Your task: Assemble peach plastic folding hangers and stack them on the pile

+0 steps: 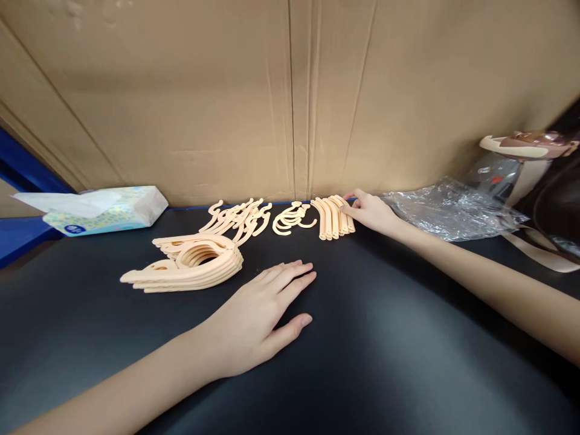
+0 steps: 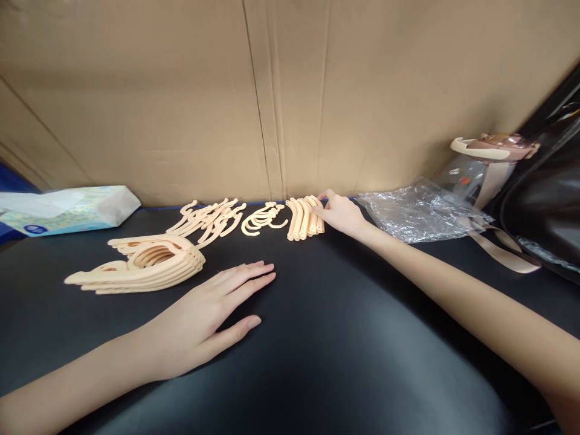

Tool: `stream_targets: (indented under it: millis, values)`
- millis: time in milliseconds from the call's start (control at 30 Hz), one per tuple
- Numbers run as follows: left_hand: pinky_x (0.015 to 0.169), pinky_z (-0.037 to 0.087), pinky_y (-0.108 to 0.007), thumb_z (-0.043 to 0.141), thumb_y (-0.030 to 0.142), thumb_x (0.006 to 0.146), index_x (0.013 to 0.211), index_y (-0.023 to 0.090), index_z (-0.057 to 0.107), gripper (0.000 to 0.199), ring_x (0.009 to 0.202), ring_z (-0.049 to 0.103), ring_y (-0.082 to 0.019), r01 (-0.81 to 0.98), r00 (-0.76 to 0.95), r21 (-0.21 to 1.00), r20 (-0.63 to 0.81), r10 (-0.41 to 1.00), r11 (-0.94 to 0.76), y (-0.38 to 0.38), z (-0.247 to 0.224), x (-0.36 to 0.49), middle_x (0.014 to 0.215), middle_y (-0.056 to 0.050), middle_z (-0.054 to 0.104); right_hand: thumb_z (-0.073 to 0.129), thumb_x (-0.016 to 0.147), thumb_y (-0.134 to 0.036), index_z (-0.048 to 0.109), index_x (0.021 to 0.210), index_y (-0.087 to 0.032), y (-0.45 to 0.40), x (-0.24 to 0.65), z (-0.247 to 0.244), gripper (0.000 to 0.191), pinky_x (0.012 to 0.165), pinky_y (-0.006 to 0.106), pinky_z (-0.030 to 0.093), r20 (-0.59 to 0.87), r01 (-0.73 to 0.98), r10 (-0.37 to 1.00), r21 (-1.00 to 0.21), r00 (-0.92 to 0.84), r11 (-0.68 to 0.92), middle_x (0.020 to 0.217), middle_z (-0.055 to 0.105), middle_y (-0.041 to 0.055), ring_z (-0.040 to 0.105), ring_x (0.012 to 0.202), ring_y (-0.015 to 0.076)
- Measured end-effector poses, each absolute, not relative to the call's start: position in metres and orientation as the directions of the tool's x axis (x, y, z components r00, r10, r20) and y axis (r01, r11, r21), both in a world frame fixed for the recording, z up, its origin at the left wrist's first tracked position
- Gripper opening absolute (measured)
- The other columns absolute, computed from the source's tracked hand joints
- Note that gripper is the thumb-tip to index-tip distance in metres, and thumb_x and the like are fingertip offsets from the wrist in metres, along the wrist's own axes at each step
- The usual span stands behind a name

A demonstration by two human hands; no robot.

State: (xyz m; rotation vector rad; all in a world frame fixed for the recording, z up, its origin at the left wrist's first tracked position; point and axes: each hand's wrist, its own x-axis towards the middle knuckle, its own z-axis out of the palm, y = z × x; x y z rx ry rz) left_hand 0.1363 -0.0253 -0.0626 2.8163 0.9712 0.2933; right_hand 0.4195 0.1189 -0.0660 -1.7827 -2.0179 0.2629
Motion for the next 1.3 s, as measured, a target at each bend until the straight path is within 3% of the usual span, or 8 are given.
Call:
stream_targets:
  millis: [333,667,900,1067,1167,1300]
  values:
    - [0.113,0.038,-0.046,0.045,0.035,0.099,0.144,0.018,0.04,0.049,0.139,0.04,-0.028,0.589,0.773,0.223,0.123,0.622,-0.777,-0.026,-0.059,0.137,0.15,-0.011,0.043,0.053,0.086,-0.052,0.058,0.111,-0.019,0.118,0.418,-0.068,0.042,0.058,0.028,0.037,0.226,0.912,0.972,-0.379,-0.071,0.155,0.077,0.067,0.0023,0.061,0.067,0.0196]
    - [0.113,0.037,-0.048,0.044,0.036,0.099,0.144,0.016,0.04,0.05,0.139,0.039,-0.029,0.595,0.773,0.224,0.105,0.626,-0.772,-0.026,-0.059,0.136,0.15,-0.012,0.043,0.053,0.084,-0.03,0.055,0.118,-0.014,0.113,0.415,-0.061,0.037,0.062,0.03,0.041,0.246,0.938,0.967,-0.318,-0.058,0.137,0.075,0.069,0.0057,0.064,0.07,0.0243]
    - [0.112,0.039,-0.046,0.047,0.034,0.098,0.144,0.018,0.041,0.049,0.139,0.039,-0.028,0.586,0.772,0.243,0.124,0.623,-0.774,-0.028,-0.058,0.136,0.15,-0.012,0.044,0.052,0.084,-0.029,0.054,0.12,-0.013,0.104,0.408,-0.047,0.039,0.06,0.032,0.039,0.315,0.952,0.947,-0.268,-0.062,0.152,0.07,0.068,0.0069,0.063,0.068,0.0277]
    - [0.112,0.04,-0.047,0.046,0.035,0.098,0.144,0.017,0.041,0.049,0.139,0.039,-0.029,0.585,0.774,0.231,0.128,0.62,-0.777,-0.027,-0.058,0.137,0.15,-0.012,0.044,0.048,0.086,-0.029,0.048,0.126,-0.018,0.087,0.397,-0.027,0.041,0.06,0.028,0.039,0.355,0.904,0.91,-0.283,-0.212,0.321,0.066,0.065,-0.0015,0.059,0.061,0.0192]
    - [0.111,0.041,-0.046,0.045,0.034,0.098,0.142,0.015,0.043,0.047,0.139,0.04,-0.028,0.579,0.784,0.192,0.138,0.605,-0.793,-0.027,-0.059,0.137,0.149,-0.012,0.045,0.049,0.086,-0.026,0.042,0.13,-0.019,0.068,0.385,-0.018,0.046,0.06,0.025,0.039,0.359,0.76,0.807,-0.302,-0.47,0.576,0.069,0.063,-0.0038,0.057,0.058,0.0154]
    - [0.104,0.047,-0.04,0.042,0.027,0.099,0.131,0.015,0.055,0.036,0.125,0.054,-0.025,0.507,0.829,0.111,0.21,0.519,-0.855,-0.031,-0.059,0.138,0.135,-0.011,0.058,0.052,0.084,-0.025,0.041,0.134,-0.017,0.042,0.368,-0.015,0.052,0.056,0.024,0.035,0.286,0.665,0.681,-0.167,-0.674,0.728,0.07,0.063,-0.0028,0.056,0.057,0.0156]
